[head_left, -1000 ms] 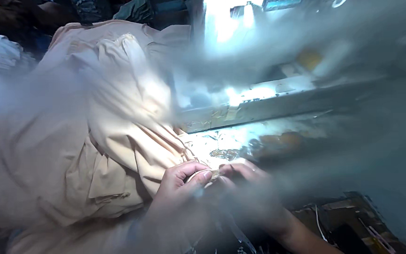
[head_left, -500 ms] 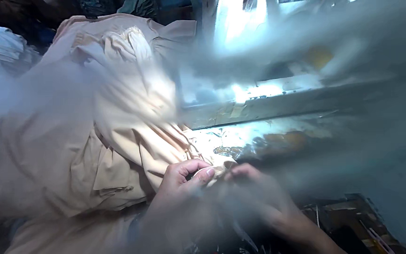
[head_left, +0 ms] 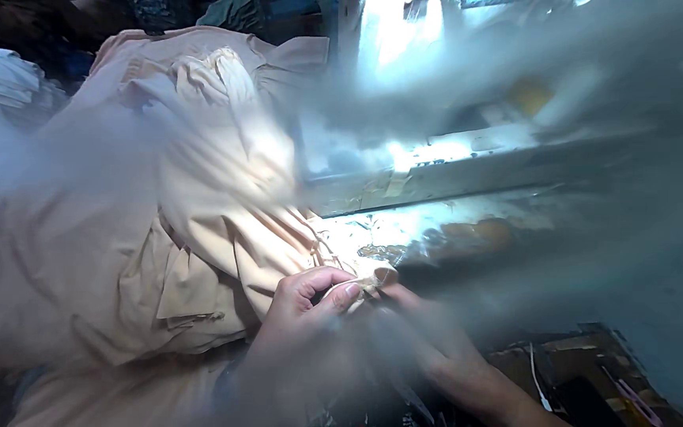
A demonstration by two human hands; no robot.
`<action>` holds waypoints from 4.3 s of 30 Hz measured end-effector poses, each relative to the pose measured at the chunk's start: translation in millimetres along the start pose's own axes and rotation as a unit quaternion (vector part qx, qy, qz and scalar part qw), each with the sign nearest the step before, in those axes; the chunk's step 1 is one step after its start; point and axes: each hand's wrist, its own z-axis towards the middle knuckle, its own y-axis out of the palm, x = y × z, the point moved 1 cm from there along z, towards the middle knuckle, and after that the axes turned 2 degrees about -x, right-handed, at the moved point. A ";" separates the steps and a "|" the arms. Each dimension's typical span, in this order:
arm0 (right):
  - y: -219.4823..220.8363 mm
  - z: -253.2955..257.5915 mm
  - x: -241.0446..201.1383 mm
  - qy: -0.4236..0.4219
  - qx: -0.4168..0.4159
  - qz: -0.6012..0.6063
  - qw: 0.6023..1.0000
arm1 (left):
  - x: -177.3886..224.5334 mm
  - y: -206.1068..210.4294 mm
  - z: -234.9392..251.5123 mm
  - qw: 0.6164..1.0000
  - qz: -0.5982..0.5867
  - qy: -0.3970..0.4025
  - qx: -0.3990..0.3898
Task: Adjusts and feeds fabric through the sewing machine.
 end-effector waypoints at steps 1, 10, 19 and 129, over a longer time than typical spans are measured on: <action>0.7 0.1 -0.1 0.002 0.002 0.001 1.000 | -0.2 -0.2 -0.1 1.000 0.006 0.002 -0.003; -12.9 -6.2 -26.4 -0.216 -0.057 0.139 0.965 | -22.7 0.9 0.2 0.992 0.121 -0.021 0.003; 3.5 6.8 8.0 -0.077 0.140 -0.073 0.984 | -10.1 1.6 -1.1 0.998 -0.037 -0.048 0.006; -11.9 -4.4 4.6 -0.157 0.049 0.110 0.980 | -13.7 -1.2 1.4 0.998 0.014 -0.056 0.032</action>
